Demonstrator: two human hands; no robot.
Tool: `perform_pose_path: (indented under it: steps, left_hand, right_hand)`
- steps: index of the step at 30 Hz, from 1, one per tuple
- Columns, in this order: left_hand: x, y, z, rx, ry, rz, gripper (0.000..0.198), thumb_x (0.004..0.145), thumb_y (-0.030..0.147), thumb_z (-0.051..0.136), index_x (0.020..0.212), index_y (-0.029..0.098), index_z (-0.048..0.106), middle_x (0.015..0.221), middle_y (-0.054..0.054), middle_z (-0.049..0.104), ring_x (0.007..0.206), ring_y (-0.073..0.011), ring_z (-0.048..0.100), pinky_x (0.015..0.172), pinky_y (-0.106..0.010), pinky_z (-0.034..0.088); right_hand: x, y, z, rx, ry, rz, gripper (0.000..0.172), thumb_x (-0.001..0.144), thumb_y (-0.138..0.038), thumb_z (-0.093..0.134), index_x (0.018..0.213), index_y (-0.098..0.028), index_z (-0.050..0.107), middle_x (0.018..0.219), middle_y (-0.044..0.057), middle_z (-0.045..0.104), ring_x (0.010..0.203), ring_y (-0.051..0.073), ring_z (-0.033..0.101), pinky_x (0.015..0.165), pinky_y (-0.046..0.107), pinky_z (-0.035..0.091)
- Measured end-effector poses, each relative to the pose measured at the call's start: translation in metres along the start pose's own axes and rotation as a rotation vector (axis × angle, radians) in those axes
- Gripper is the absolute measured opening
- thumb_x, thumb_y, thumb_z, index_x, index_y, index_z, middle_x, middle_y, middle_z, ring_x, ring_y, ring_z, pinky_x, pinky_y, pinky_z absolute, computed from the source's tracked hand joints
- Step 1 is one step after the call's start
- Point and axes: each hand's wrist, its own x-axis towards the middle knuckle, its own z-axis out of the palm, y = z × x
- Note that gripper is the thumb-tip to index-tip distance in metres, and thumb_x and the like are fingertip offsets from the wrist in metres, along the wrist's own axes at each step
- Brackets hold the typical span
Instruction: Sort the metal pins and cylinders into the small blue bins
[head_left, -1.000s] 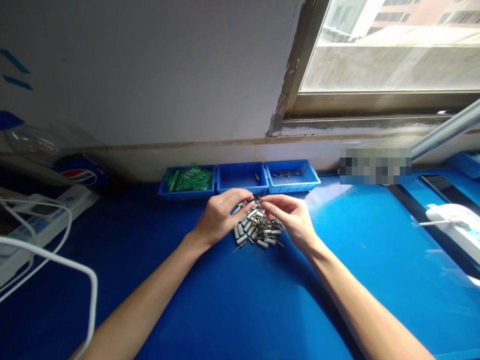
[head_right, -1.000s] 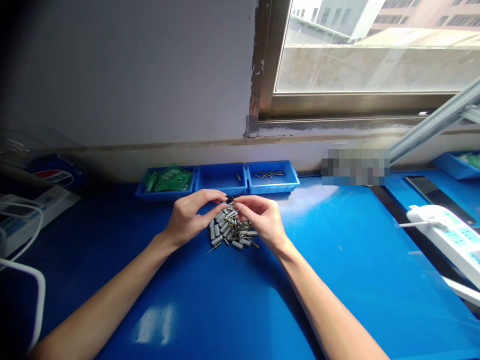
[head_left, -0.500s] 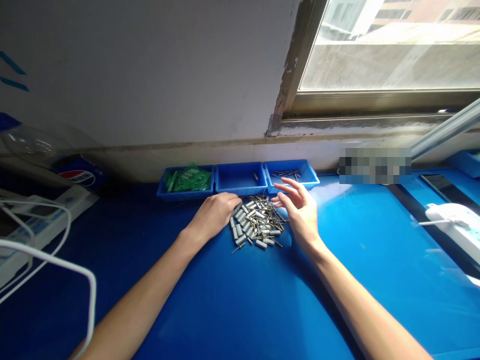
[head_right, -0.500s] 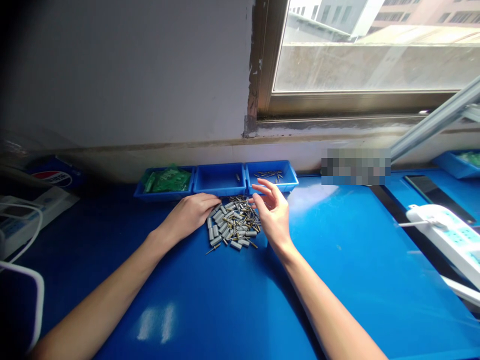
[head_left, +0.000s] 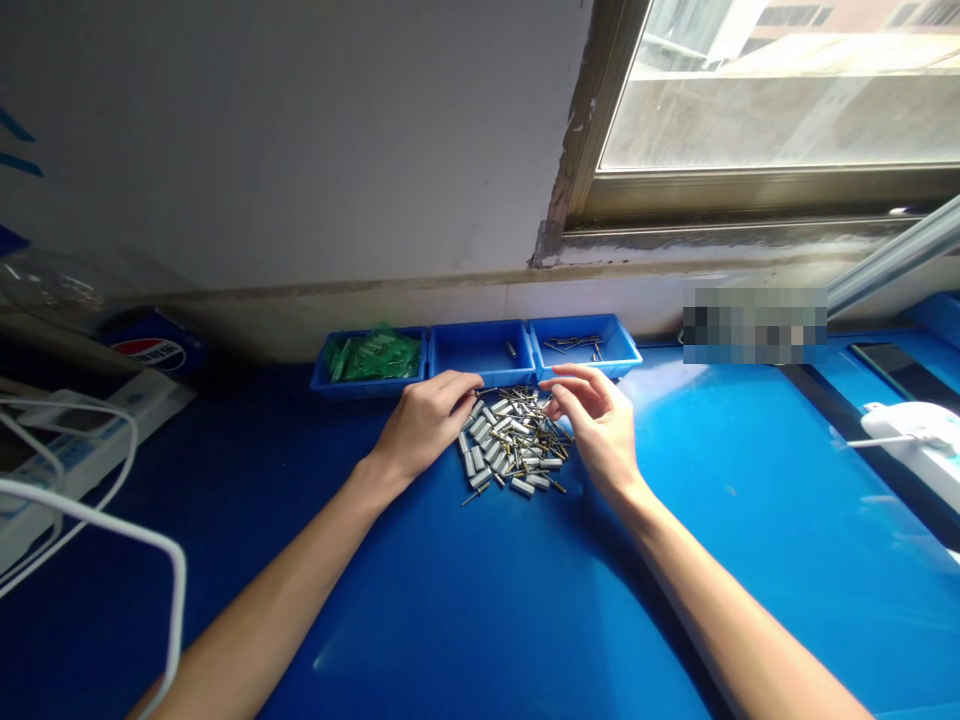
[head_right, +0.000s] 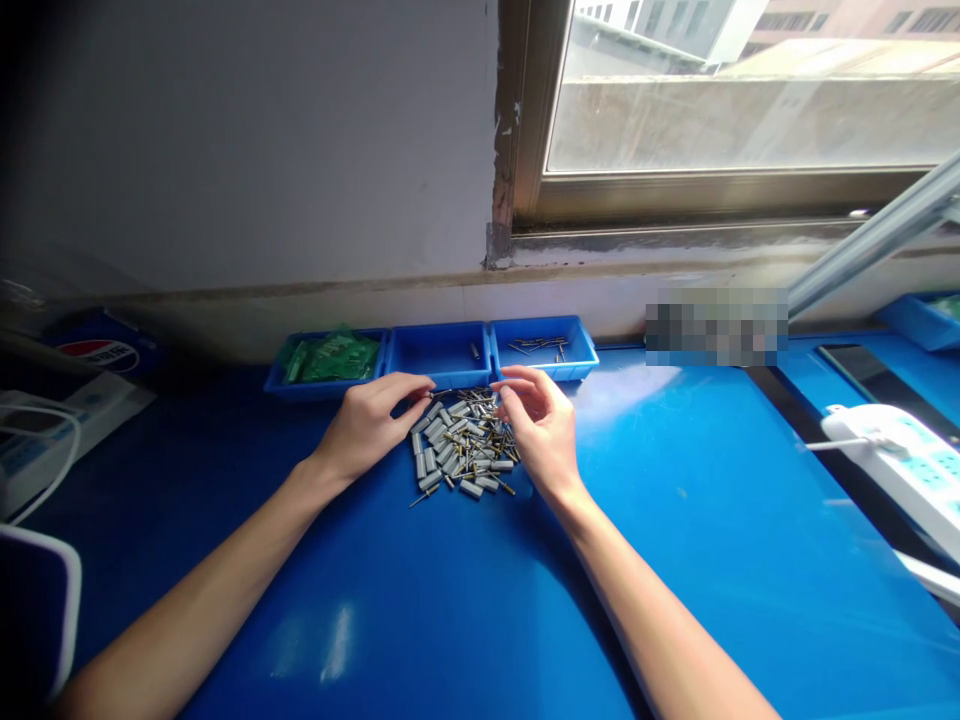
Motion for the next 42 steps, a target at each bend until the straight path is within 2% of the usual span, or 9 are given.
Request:
perform_pose_path:
  steps: [6,12,15,17,21,24,31,38,42]
  left_hand:
    - [0.004,0.017,-0.008,-0.133,0.131,0.082,0.013,0.096,0.014,0.068,0.108,0.019,0.064,0.096,-0.001,0.075,0.085,-0.0130,0.075,0.082,-0.023,0.060]
    - [0.003,0.024,-0.007,-0.130,0.088,0.152,0.017,0.096,0.014,0.068,0.113,0.019,0.064,0.098,-0.001,0.075,0.087,-0.0126,0.074,0.085,-0.022,0.059]
    - [0.005,0.025,-0.014,-0.056,0.023,0.076,0.019,0.092,0.018,0.073,0.109,0.019,0.066,0.101,-0.003,0.076,0.090,-0.0164,0.075,0.084,-0.026,0.059]
    - [0.007,0.024,-0.021,0.072,-0.061,-0.028,0.016,0.089,0.020,0.076,0.103,0.020,0.067,0.098,-0.004,0.077,0.087,-0.0199,0.075,0.077,-0.028,0.058]
    - [0.006,0.015,-0.027,0.352,-0.209,-0.212,0.011,0.086,0.020,0.075,0.094,0.022,0.069,0.086,-0.003,0.079,0.075,-0.0243,0.075,0.060,-0.028,0.050]
    - [0.003,0.007,-0.022,0.460,-0.249,-0.200,0.007,0.083,0.017,0.071,0.086,0.022,0.067,0.071,-0.002,0.074,0.062,-0.0221,0.071,0.050,-0.026,0.039]
    - [0.003,0.011,-0.015,0.443,-0.354,-0.248,0.022,0.081,0.006,0.059,0.096,0.022,0.065,0.071,-0.003,0.072,0.065,-0.0241,0.070,0.055,-0.027,0.040]
    - [0.007,0.019,-0.021,0.190,-0.155,-0.057,0.016,0.088,0.009,0.059,0.097,0.021,0.065,0.089,-0.003,0.073,0.077,-0.0184,0.070,0.068,-0.026,0.050]
    - [0.007,0.022,-0.018,-0.090,-0.039,0.035,0.013,0.093,0.011,0.061,0.102,0.020,0.064,0.092,-0.001,0.071,0.081,-0.0140,0.069,0.078,-0.024,0.054]
  right_hand:
    - [-0.005,-0.007,0.004,-0.089,-0.175,0.054,0.032,0.087,-0.039,0.076,0.113,-0.021,0.075,0.089,0.005,0.078,0.067,0.017,0.068,0.062,0.030,0.055]
    - [-0.008,-0.011,0.008,0.017,-0.264,0.124,0.028,0.080,-0.045,0.082,0.095,-0.021,0.082,0.082,0.005,0.080,0.065,0.019,0.071,0.064,0.033,0.059]
    - [-0.007,-0.011,0.009,0.030,-0.205,0.100,0.025,0.080,-0.042,0.083,0.093,-0.022,0.082,0.082,0.005,0.080,0.068,0.021,0.074,0.067,0.035,0.061]
    - [-0.006,-0.010,0.007,0.037,-0.076,0.044,0.024,0.082,-0.040,0.083,0.096,-0.021,0.082,0.086,0.006,0.081,0.073,0.023,0.076,0.073,0.038,0.063]
    - [0.001,-0.006,-0.001,0.040,0.148,-0.087,0.035,0.086,-0.037,0.080,0.117,-0.022,0.077,0.119,0.011,0.079,0.100,0.027,0.078,0.095,0.046,0.063]
    - [0.005,-0.002,-0.007,0.001,0.124,-0.080,0.042,0.086,-0.037,0.078,0.125,-0.024,0.073,0.134,0.013,0.072,0.108,0.029,0.076,0.096,0.049,0.062]
    - [0.005,0.002,-0.004,-0.014,0.035,-0.015,0.026,0.087,-0.038,0.075,0.107,-0.022,0.076,0.114,0.010,0.079,0.081,0.022,0.076,0.076,0.039,0.062]
    - [-0.002,-0.006,0.003,-0.052,-0.067,0.005,0.020,0.085,-0.035,0.074,0.099,-0.022,0.076,0.087,0.005,0.080,0.069,0.019,0.072,0.070,0.034,0.061]
    - [-0.008,-0.008,0.008,-0.051,-0.168,0.019,0.023,0.085,-0.036,0.074,0.103,-0.022,0.076,0.087,0.005,0.079,0.070,0.020,0.073,0.069,0.035,0.061]
